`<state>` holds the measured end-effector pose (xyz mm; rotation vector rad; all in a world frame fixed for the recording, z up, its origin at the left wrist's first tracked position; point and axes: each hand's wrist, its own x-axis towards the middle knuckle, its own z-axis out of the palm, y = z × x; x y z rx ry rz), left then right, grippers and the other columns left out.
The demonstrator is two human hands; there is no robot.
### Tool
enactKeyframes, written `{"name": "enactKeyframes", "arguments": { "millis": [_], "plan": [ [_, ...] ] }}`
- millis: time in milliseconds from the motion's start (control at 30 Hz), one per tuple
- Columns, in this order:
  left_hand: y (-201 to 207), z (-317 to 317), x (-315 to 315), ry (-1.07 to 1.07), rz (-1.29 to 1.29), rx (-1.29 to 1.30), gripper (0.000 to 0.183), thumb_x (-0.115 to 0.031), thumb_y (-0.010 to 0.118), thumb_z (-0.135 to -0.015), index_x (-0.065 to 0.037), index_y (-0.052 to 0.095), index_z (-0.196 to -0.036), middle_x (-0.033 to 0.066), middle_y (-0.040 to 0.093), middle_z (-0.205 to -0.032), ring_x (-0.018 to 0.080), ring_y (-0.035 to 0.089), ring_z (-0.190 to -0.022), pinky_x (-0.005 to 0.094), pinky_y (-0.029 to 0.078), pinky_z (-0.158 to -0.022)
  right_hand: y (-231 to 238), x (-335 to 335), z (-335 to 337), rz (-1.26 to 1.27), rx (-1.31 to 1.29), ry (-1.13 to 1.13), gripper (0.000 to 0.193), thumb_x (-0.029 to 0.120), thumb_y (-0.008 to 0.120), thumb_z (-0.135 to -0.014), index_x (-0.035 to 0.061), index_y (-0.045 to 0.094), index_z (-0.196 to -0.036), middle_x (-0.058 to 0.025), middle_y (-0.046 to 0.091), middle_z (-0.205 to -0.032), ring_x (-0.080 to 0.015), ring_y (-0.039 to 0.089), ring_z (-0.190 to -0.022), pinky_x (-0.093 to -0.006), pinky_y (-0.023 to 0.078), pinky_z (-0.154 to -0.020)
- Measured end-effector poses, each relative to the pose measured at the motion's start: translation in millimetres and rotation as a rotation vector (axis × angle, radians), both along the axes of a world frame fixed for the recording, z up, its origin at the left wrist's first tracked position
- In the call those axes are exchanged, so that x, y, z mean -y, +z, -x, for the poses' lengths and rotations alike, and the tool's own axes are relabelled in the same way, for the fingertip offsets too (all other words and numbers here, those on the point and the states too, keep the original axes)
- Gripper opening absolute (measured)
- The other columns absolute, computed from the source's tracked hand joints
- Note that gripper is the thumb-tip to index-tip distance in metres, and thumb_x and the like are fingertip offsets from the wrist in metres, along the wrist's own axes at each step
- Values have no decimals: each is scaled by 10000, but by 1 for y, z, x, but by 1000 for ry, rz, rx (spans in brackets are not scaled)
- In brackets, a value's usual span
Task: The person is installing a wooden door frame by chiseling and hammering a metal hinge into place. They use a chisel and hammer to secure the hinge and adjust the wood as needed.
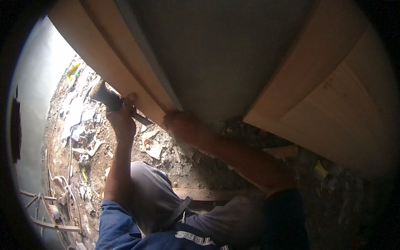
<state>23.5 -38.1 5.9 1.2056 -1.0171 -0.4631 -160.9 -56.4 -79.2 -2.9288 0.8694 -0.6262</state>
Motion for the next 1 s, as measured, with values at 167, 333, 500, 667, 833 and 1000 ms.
{"name": "enactKeyframes", "arguments": {
  "millis": [167,333,500,667,833,1000],
  "plan": [
    [1,4,0,12,-21,-51,228,-135,785,-812,-72,565,-806,-9,537,-671,77,494,-555,223,398,-514,-43,-64,17,18,71,372,155,275,591,-872,121,595,-883,-58,584,-803,-198,636,-690,-357,545,-585],
    [0,10,0,-19,-1,-58,194,-98,760,-850,-77,567,-845,-14,537,-708,66,495,-578,218,396,-515,-94,-39,125,-907,91,-173,168,244,598,-892,90,626,-952,-63,612,-829,-210,628,-640,-343,534,-563],
    [3,11,-10,77,38,-104,303,-204,826,-802,-46,590,-907,-15,569,-713,74,529,-602,246,442,-563,-103,-54,184,-1217,633,-705,419,356,536,-1007,-46,597,-1108,-110,664,-891,-178,652,-716,-331,530,-585],
    [-23,15,-56,-263,169,576,286,-111,799,-763,-15,618,-962,63,627,-793,191,626,-651,305,519,-578,-125,-116,185,-1179,548,-527,446,338,624,-963,-31,574,-1209,-164,685,-977,-279,681,-891,-387,546,-740],
    [-24,90,-50,-898,277,1124,543,-284,842,-702,-24,632,-1130,139,642,-887,287,674,-726,363,557,-628,-164,-147,201,-782,304,-561,476,218,761,-842,13,548,-1214,-199,621,-1112,-359,624,-1036,-451,510,-879],
    [-28,129,-35,-1016,232,1341,534,-353,830,-689,-105,651,-1127,96,602,-817,254,659,-684,367,538,-560,-160,-186,217,-667,232,-586,569,197,767,-805,31,525,-1293,-219,530,-1293,-410,512,-1211,-505,415,-1024]
  ]
}}
